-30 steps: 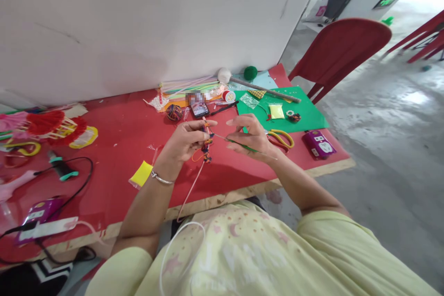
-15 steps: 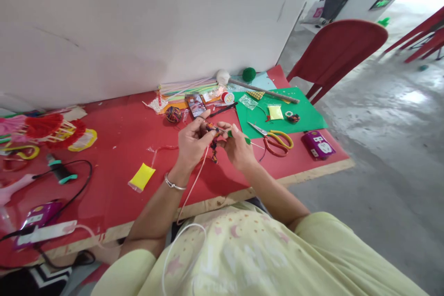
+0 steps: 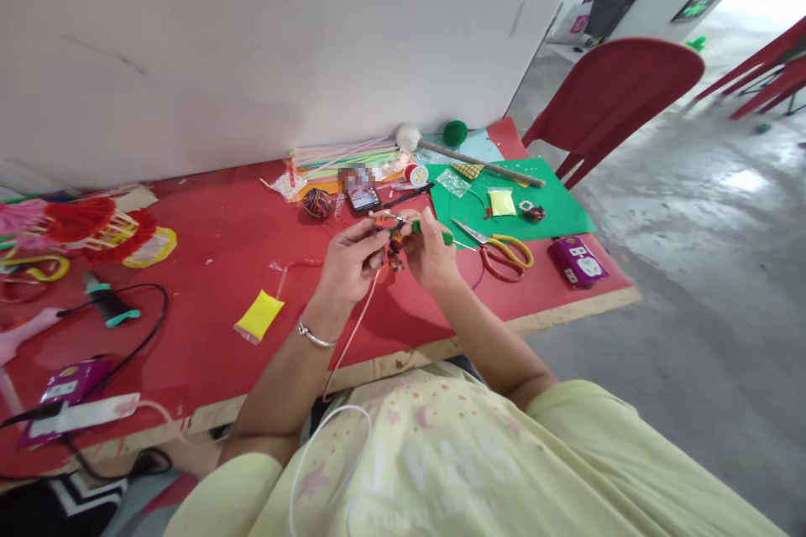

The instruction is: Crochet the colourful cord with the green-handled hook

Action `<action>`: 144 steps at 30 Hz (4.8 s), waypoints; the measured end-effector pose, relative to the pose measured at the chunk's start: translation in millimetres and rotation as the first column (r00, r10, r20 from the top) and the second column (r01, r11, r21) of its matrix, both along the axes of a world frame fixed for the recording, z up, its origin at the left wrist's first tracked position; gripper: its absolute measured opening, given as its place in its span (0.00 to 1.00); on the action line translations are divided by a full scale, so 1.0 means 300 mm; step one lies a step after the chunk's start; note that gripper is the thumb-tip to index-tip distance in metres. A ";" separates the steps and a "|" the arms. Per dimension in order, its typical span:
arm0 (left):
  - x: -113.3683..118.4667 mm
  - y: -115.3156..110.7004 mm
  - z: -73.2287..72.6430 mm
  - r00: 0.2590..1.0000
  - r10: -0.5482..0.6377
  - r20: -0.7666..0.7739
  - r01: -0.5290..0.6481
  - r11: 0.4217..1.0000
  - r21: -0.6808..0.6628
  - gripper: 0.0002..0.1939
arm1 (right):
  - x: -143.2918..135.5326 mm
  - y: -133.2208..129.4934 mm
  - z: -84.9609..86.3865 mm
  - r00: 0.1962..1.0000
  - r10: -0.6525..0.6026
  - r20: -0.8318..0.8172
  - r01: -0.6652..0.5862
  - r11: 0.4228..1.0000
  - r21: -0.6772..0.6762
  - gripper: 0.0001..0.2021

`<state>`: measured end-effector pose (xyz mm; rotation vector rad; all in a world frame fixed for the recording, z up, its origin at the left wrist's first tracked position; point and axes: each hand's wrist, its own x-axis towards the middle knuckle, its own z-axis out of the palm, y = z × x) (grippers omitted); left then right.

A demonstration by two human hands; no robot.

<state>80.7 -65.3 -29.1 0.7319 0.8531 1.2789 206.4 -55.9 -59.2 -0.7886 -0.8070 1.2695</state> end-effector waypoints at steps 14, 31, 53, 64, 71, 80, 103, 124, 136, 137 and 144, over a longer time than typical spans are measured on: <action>-0.033 -0.003 0.058 0.988 -0.012 -0.155 0.015 1.000 0.022 0.12 | 0.211 0.082 0.024 0.873 0.410 0.263 -0.456 0.878 0.144 0.20; -0.032 0.010 0.008 0.883 0.227 -0.411 -0.085 0.938 0.336 0.10 | 0.246 0.037 0.138 0.644 -0.174 0.745 -0.407 0.747 0.526 0.12; -0.090 0.006 0.024 0.972 -0.188 -0.143 0.192 0.981 0.016 0.20 | 0.181 0.012 0.047 0.566 -0.365 0.739 -0.440 0.624 0.646 0.08; -0.110 0.022 0.012 0.894 -0.281 -0.350 0.310 0.950 0.028 0.13 | 0.244 0.008 0.142 0.626 0.115 0.772 -0.578 0.733 0.360 0.14; -0.080 0.026 0.012 0.935 -0.310 -0.171 0.298 0.950 -0.093 0.15 | 0.242 0.009 0.105 0.736 0.185 0.651 -0.474 0.828 0.300 0.16; -0.099 0.032 0.022 0.879 -0.388 -0.276 0.389 0.920 -0.054 0.15 | 0.280 0.022 0.094 0.745 0.348 0.568 -0.532 0.825 0.192 0.15; -0.013 -0.017 -0.013 0.999 0.005 -0.036 0.000 0.988 0.155 0.21 | 0.023 -0.083 -0.006 0.975 -0.043 0.219 0.024 0.996 0.090 0.19; -0.043 0.030 -0.014 0.998 0.010 -0.069 -0.001 0.991 0.130 0.17 | 0.052 -0.048 0.008 0.991 0.021 0.135 -0.019 1.000 -0.017 0.20; -0.035 0.036 -0.017 0.994 0.065 -0.091 -0.054 0.991 0.127 0.14 | 0.071 -0.053 0.007 0.981 0.003 0.194 -0.006 1.000 0.012 0.19; -0.034 0.037 -0.016 0.993 0.071 -0.090 -0.060 0.991 0.120 0.13 | 0.073 -0.053 0.006 0.981 0.008 0.194 -0.013 1.000 0.021 0.19; -0.024 0.028 -0.011 0.988 0.119 -0.101 -0.105 0.985 0.140 0.11 | 0.084 -0.059 0.011 0.973 -0.014 0.229 -0.006 0.996 0.085 0.17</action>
